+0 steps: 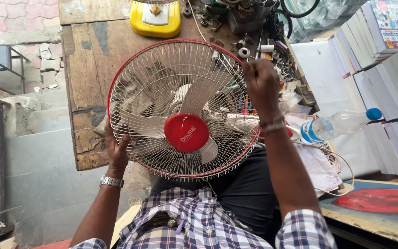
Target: The person assembles a table fan by attaching the front wire cage, securing the red center cap, and tightening screws on the fan stand with a screwdriver.
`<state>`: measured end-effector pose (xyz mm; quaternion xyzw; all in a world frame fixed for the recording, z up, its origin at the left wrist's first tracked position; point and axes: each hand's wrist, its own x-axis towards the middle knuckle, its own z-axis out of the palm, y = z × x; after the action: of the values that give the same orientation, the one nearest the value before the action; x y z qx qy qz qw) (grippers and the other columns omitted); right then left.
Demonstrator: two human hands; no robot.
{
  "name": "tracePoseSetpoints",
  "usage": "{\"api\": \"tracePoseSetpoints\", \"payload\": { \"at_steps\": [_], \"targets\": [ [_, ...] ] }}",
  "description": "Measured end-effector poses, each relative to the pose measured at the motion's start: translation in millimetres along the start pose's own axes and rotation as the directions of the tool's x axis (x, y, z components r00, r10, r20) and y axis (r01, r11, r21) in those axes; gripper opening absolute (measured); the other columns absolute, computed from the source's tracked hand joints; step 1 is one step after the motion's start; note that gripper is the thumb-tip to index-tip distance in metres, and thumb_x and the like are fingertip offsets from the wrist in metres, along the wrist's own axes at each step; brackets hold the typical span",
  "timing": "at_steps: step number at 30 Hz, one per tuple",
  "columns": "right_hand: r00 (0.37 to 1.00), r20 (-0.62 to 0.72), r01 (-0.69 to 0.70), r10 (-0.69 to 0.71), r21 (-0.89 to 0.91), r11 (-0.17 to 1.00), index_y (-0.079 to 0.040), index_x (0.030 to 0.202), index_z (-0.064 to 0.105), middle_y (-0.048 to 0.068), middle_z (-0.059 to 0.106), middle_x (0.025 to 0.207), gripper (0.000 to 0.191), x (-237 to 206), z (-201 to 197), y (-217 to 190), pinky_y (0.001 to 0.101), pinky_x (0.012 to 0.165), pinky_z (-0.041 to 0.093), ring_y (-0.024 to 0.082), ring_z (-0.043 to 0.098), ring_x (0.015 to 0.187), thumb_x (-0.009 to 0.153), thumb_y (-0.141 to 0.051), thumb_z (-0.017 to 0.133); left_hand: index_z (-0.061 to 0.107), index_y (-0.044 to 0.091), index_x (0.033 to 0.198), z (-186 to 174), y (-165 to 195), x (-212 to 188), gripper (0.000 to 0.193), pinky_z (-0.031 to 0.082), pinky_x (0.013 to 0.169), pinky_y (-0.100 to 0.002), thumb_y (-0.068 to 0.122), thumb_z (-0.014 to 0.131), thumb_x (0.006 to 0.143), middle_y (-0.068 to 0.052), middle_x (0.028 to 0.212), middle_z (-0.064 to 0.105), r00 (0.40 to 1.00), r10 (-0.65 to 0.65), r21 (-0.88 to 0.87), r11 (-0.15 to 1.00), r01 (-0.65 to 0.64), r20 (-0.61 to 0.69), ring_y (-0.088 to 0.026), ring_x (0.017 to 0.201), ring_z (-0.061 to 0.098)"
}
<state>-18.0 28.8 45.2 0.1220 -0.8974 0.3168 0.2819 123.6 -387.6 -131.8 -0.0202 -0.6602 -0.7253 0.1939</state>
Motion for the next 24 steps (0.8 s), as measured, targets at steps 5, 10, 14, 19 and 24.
{"api": "tracePoseSetpoints", "payload": {
  "at_steps": [5,10,14,19,24],
  "targets": [
    [0.965,0.096,-0.261,0.242,0.371,0.891,-0.002,0.149,0.057,0.009,0.065,0.138,0.066,-104.5,-27.7,11.5,0.0331,0.109,0.05,0.02,0.06,0.129,0.106,-0.052,0.054,0.033,0.008,0.16,3.3,-8.1,-13.4,0.084,0.041,0.117,-0.04,0.052,0.066,0.096,-0.012,0.153,0.05,0.993,-0.109,-0.106,0.989,0.104,-0.042,-0.024,0.14,0.049],
    [0.848,0.312,-0.502,0.429,0.735,0.457,-0.001,0.143,0.054,0.007,0.068,0.131,0.069,-171.7,-40.2,35.6,0.0276,0.099,0.055,0.016,0.065,0.118,0.09,-0.038,0.078,0.038,0.006,0.159,4.2,-9.1,-16.9,0.08,0.042,0.116,-0.04,0.051,0.066,0.099,-0.011,0.149,0.054,0.993,-0.113,-0.121,0.987,0.107,-0.044,-0.022,0.134,0.052],
    [0.74,0.36,-0.618,0.568,0.697,0.363,0.003,0.133,0.059,0.008,0.07,0.114,0.064,-164.3,-32.9,56.9,0.0284,0.077,0.056,0.016,0.066,0.095,0.085,-0.03,0.085,0.032,0.007,0.162,7.2,-0.4,-10.6,0.087,0.041,0.119,-0.041,0.051,0.07,0.096,-0.008,0.157,0.049,0.998,-0.068,-0.146,0.987,0.065,-0.014,-0.022,0.142,0.048],
    [0.68,0.403,-0.712,0.613,0.563,0.419,0.005,0.126,0.063,0.007,0.072,0.104,0.058,-121.0,-39.3,65.9,0.0272,0.076,0.061,0.016,0.07,0.088,0.085,-0.032,0.082,0.028,0.009,0.167,15.9,15.5,11.0,0.097,0.04,0.112,-0.045,0.045,0.078,0.092,-0.013,0.157,0.045,0.994,-0.11,-0.06,0.992,0.108,-0.026,-0.028,0.136,0.044],
    [0.677,0.474,-0.72,0.564,0.587,0.371,0.001,0.125,0.064,0.004,0.072,0.105,0.06,-75.8,-47.8,62.6,0.0285,0.077,0.061,0.013,0.069,0.092,0.084,-0.039,0.082,0.027,0.009,0.166,35.8,44.1,55.1,0.097,0.047,0.118,-0.053,0.043,0.078,0.091,-0.02,0.165,0.035,0.984,-0.174,0.046,0.983,0.175,-0.039,-0.037,0.147,0.043]
  ]
}}
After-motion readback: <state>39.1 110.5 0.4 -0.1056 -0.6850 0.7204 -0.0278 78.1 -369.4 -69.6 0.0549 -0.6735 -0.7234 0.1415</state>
